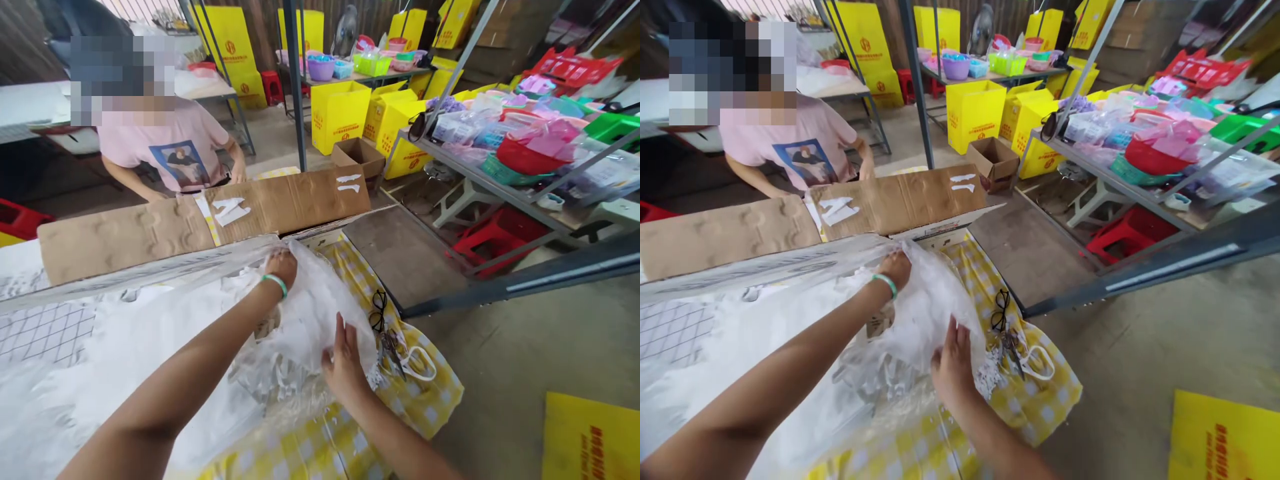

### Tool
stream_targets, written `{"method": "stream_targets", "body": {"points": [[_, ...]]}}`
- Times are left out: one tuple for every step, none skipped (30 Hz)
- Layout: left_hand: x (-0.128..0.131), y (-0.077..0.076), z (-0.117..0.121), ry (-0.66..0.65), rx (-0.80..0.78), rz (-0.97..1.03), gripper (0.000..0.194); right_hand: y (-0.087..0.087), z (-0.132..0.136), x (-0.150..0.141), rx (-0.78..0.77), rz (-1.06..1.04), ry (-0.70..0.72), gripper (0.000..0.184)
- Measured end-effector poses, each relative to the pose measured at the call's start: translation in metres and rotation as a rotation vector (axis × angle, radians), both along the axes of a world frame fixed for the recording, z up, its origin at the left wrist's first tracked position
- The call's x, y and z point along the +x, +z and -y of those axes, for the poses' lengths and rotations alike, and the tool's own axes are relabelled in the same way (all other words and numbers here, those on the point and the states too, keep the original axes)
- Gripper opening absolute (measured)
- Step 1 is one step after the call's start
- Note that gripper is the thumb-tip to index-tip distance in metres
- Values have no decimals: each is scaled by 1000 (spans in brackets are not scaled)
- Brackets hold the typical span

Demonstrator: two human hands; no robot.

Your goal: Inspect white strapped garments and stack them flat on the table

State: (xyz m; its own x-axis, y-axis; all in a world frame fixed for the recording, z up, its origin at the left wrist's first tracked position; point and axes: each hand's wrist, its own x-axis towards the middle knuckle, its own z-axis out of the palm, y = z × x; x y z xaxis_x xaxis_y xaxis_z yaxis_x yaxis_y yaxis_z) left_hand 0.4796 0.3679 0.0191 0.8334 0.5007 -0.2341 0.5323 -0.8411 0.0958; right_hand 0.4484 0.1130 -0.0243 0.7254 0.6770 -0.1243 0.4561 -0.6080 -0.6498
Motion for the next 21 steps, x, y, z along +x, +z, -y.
{"method": "stream_targets", "body": {"points": [[-9, -1, 9, -13, 28, 24, 50, 8, -5, -2, 11, 45, 64, 61], [-17, -3, 17, -27, 51, 44, 53, 15, -13, -2, 16, 72, 140, 57], [-26, -7, 23, -40, 66, 55, 55, 21, -22, 0, 13, 80, 215, 54], [-33, -12, 28, -56, 76, 52, 59, 25, -34, 3, 3, 76, 277, 52], [-41, -18, 30, -71, 81, 40, 62, 26, -45, 6, -13, 68, 315, 52], [-47, -25, 31, -82, 83, 22, 65, 24, -57, 9, -34, 66, 331, 53], [-53, -32, 30, -90, 89, 14, 66, 20, -67, 11, -55, 76, 327, 55], [-58, -38, 28, -98, 100, 19, 67, 14, -75, 11, -74, 96, 310, 58], [-63, -44, 26, -103, 111, 30, 67, 8, -81, 9, -87, 122, 290, 60], [-67, -48, 23, -106, 118, 43, 67, 3, -84, 5, -94, 144, 273, 62], [-70, -51, 20, -111, 119, 51, 67, 0, -85, 1, -97, 156, 260, 63], [-72, -51, 18, -121, 113, 54, 68, 0, -83, -2, -98, 156, 259, 63], [-73, -48, 16, -135, 103, 51, 68, 4, -79, -4, -90, 151, 276, 63], [-73, -44, 14, -153, 84, 38, 69, 10, -73, -4, -67, 150, 313, 63], [-71, -37, 12, -171, 57, 13, 69, 19, -66, 0, -28, 166, 358, 61], [-68, -30, 11, -180, 29, -22, 71, 30, -58, 6, 23, 203, 381, 59], [-64, -23, 12, -179, 9, -60, 72, 40, -50, 16, 80, 261, 357, 58], [-58, -16, 14, -170, 3, -90, 71, 49, -43, 30, 125, 322, 274, 58], [-51, -10, 18, -156, 15, -104, 69, 56, -37, 46, 151, 366, 147, 60], [-44, -6, 23, -140, 39, -98, 66, 59, -34, 64, 151, 372, -5, 65], [-38, -5, 30, -124, 63, -80, 63, 58, -32, 84, 122, 313, -117, 70]]}}
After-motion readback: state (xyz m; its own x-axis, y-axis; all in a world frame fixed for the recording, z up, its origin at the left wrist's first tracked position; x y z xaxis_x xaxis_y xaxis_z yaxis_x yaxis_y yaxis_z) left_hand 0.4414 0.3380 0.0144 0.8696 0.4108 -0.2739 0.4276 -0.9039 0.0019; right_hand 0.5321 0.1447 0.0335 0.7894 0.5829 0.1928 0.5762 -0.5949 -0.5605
